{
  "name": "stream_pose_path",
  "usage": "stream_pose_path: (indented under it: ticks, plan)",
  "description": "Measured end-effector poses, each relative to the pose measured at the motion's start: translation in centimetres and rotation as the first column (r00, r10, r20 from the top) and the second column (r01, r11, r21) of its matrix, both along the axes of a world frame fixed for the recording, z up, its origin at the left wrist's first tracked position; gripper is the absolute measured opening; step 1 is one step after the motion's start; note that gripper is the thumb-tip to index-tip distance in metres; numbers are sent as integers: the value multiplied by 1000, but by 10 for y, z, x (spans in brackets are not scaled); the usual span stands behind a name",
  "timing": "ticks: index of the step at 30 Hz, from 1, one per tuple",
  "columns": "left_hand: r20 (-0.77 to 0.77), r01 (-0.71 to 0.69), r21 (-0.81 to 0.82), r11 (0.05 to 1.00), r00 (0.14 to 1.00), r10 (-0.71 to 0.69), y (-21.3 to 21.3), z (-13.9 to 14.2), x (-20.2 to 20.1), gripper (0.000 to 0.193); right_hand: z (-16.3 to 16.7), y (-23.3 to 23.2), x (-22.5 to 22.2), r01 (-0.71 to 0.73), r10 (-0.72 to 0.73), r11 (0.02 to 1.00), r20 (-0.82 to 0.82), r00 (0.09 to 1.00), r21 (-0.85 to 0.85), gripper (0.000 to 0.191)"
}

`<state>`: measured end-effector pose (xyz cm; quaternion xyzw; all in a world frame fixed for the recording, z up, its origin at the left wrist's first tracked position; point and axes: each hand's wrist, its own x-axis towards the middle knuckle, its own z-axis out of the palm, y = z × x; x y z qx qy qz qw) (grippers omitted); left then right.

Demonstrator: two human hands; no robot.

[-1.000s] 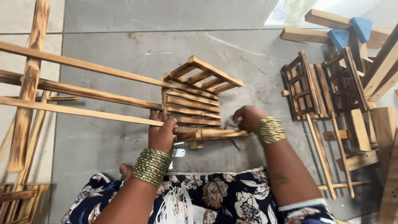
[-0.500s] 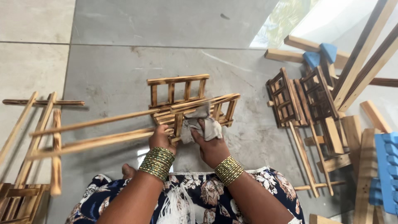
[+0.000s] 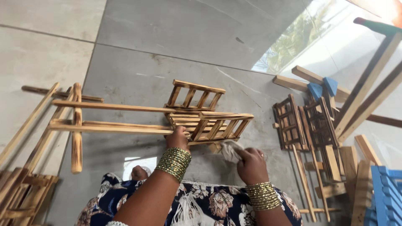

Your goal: The person sits on the floor and wipes small wooden furniture pieces, including slatted chair-like frames and long wooden bars, with a cloth. They turn and reposition each piece to wipe different sides and surfaces, setting pieces aside as they finish.

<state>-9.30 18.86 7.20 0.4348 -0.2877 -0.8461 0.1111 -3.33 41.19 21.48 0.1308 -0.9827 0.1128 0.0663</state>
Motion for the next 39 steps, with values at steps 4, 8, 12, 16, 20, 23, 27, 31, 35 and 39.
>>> stream_pose_path:
  ticks: [4,8,12,16,20,23,27,31,35,39]
  plan:
    - [55,68,-75,995,996,-64,1,-5,-2,40,-20,-42,6,-324,253,919,-294,922,-224,52]
    - [73,129,-56,990,989,-125,-11,-9,4,39,-55,-81,3,-339,284,931,-315,905,-136,38]
    - [51,104,64,992,993,-107,-22,-4,12,29,-69,-63,-23,-131,95,974,-193,977,-187,33]
    - [51,142,153,978,987,-151,-42,5,27,22,-53,-23,-43,207,-191,975,170,967,-85,43]
    - [13,88,190,978,996,-92,-54,13,36,21,-28,-19,-34,247,-226,968,248,942,-53,35]
    - [53,104,182,978,992,-116,-59,14,41,22,-21,-54,-9,101,-69,984,208,976,-146,31]
    - [97,59,39,998,993,-62,-66,8,45,24,-19,-94,34,-270,306,947,236,922,-173,31]
    - [45,99,23,995,994,-99,-66,2,47,23,-15,-104,45,-525,568,817,182,803,-238,39]
    - [75,176,-23,984,982,-173,-69,9,52,24,-11,-80,8,-115,164,981,349,923,-159,36]
    - [62,37,163,986,997,-48,-69,24,51,23,-9,-44,-25,196,-240,970,439,866,143,49]
